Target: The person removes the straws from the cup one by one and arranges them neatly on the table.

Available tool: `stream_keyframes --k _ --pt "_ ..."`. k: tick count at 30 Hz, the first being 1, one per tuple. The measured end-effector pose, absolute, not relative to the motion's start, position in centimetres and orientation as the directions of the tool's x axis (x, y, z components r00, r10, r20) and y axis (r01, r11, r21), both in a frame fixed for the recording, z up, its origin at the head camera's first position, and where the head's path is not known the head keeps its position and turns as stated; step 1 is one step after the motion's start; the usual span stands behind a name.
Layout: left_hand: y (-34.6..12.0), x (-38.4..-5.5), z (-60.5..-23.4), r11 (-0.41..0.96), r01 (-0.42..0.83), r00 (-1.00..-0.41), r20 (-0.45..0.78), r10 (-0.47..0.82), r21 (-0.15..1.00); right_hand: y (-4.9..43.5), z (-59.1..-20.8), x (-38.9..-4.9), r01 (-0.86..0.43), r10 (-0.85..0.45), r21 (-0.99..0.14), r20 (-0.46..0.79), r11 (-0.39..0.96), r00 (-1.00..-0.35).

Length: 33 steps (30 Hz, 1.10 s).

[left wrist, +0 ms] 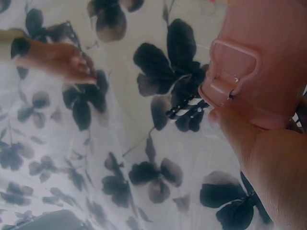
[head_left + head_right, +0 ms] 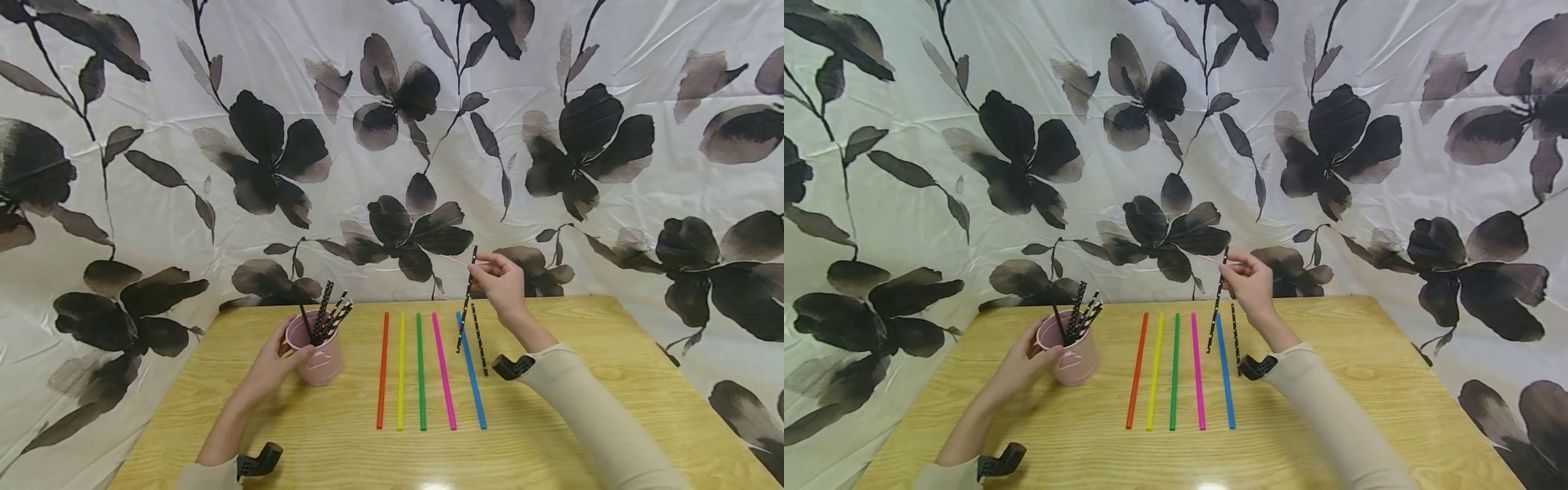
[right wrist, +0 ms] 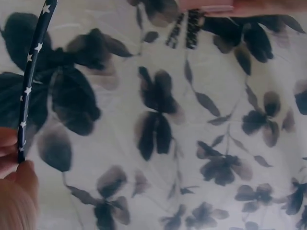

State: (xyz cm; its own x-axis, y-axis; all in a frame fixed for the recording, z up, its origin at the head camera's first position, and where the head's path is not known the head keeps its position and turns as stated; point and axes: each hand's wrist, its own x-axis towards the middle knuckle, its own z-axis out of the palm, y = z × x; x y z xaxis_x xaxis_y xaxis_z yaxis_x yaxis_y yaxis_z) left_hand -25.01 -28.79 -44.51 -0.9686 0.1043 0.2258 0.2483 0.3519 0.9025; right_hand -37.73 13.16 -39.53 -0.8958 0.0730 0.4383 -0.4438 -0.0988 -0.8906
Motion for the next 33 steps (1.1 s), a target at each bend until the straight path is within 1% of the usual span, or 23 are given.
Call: stream_keyframes --k 3,4,9,15,20,25,30,33 --pt "-28.8 -25.1 -44.5 0.355 0.254 -0.967 0.232 0.103 0.900 14.5 -40.4 -38.3 -0.368 0.038 -0.930 0.368 -0.013 -0.929" --pt "-28.8 -25.1 -44.5 0.356 0.254 -0.967 0.232 0.105 0.899 14.4 -38.9 -36.4 -0.331 0.047 -0.943 0.333 0.045 -0.942" --pt "-28.8 -25.2 -44.5 0.351 0.254 -0.967 0.230 0.109 0.901 15.8 -39.9 -37.3 -0.183 0.022 -0.979 0.185 0.086 -0.983" --pt "-28.8 -25.4 -44.5 0.349 0.257 -0.966 0.234 0.106 0.901 17.3 -41.6 -38.7 -0.046 0.024 -0.985 0.051 0.166 -0.998" --pt "-28.8 -25.3 -44.7 0.351 0.245 -0.969 0.224 0.101 0.904 17.9 -42.9 -39.4 0.053 0.040 -0.965 -0.045 0.255 -0.998" --pt "-28.9 -25.1 -44.7 0.365 0.239 -0.971 0.219 0.095 0.900 18.3 -44.4 -40.2 0.101 0.062 -0.940 -0.085 0.327 -0.994" --pt "-28.8 -25.1 -44.7 0.360 0.250 -0.968 0.230 0.099 0.899 18.4 -45.6 -40.9 0.101 0.069 -0.908 -0.080 0.407 -0.994" --pt "-28.8 -25.1 -44.6 0.359 0.256 -0.967 0.234 0.104 0.898 18.2 -46.1 -41.3 0.109 0.067 -0.895 -0.089 0.433 -0.994"
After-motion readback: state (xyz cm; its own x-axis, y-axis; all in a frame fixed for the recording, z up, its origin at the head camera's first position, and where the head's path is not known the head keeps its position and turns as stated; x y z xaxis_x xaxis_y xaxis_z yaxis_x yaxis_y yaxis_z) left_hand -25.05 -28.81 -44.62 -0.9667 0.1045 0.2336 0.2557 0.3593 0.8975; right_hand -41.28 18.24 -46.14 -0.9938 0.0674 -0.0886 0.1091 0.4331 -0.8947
